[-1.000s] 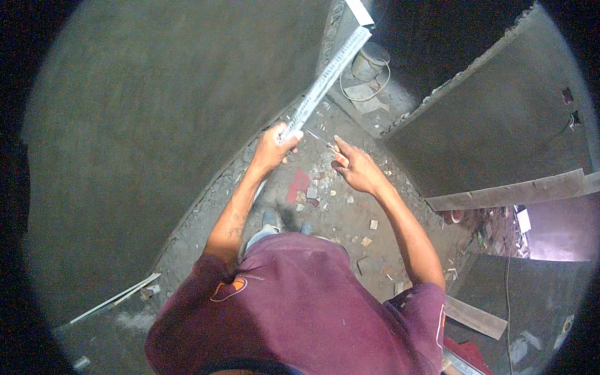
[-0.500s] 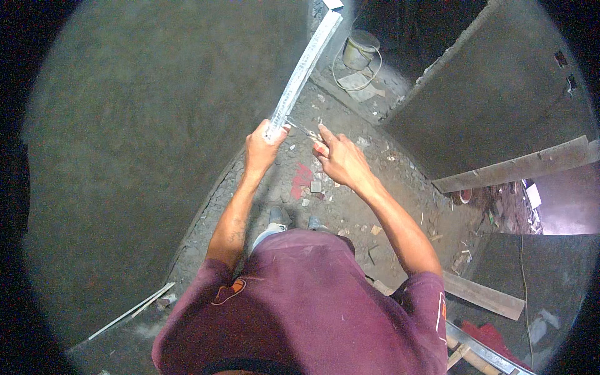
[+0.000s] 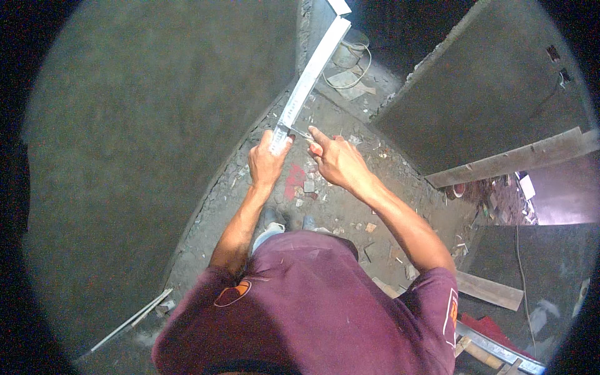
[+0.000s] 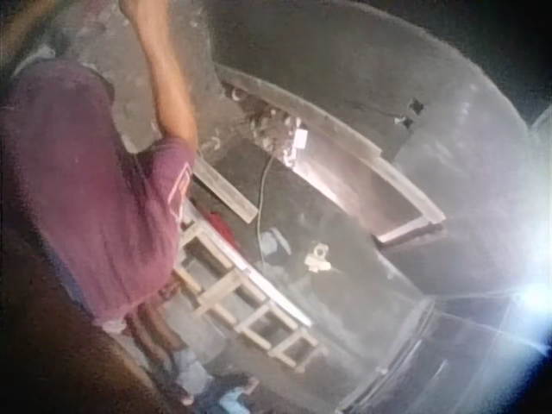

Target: The person cuts a long metal profile with shears, then measures and marks multiple metal profiles using a tape measure and pen. The person arranges the cut pieces into a rectangular frame on the floor and uses a square tool to check alignment.

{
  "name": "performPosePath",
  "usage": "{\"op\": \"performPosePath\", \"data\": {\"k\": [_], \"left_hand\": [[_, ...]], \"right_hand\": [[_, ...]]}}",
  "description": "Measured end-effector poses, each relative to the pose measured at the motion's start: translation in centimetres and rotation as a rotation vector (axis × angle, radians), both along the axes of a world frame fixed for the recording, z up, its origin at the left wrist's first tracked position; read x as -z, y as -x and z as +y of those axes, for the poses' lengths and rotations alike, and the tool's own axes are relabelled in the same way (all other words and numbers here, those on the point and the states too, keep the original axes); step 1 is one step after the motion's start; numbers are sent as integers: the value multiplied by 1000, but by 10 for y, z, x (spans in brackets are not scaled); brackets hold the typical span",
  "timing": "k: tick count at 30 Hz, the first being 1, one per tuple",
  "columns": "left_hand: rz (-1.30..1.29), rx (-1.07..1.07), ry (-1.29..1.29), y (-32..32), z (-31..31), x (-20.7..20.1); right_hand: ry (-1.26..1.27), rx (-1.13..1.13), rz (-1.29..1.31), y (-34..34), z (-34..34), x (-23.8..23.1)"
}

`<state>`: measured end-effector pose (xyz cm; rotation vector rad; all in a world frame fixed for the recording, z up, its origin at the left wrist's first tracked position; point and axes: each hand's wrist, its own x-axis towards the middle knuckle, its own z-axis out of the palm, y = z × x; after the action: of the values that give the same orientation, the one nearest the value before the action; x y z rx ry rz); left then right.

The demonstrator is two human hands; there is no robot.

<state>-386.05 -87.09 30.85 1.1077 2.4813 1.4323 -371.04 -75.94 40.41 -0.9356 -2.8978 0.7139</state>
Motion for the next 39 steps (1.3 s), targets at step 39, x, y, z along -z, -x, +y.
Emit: {"op": "performPosePath", "data": {"k": [39], "left_hand": [[-167,7,-40,26,-11,-12]], "right_hand": [[75,-74,-1,14,17,16]]}}
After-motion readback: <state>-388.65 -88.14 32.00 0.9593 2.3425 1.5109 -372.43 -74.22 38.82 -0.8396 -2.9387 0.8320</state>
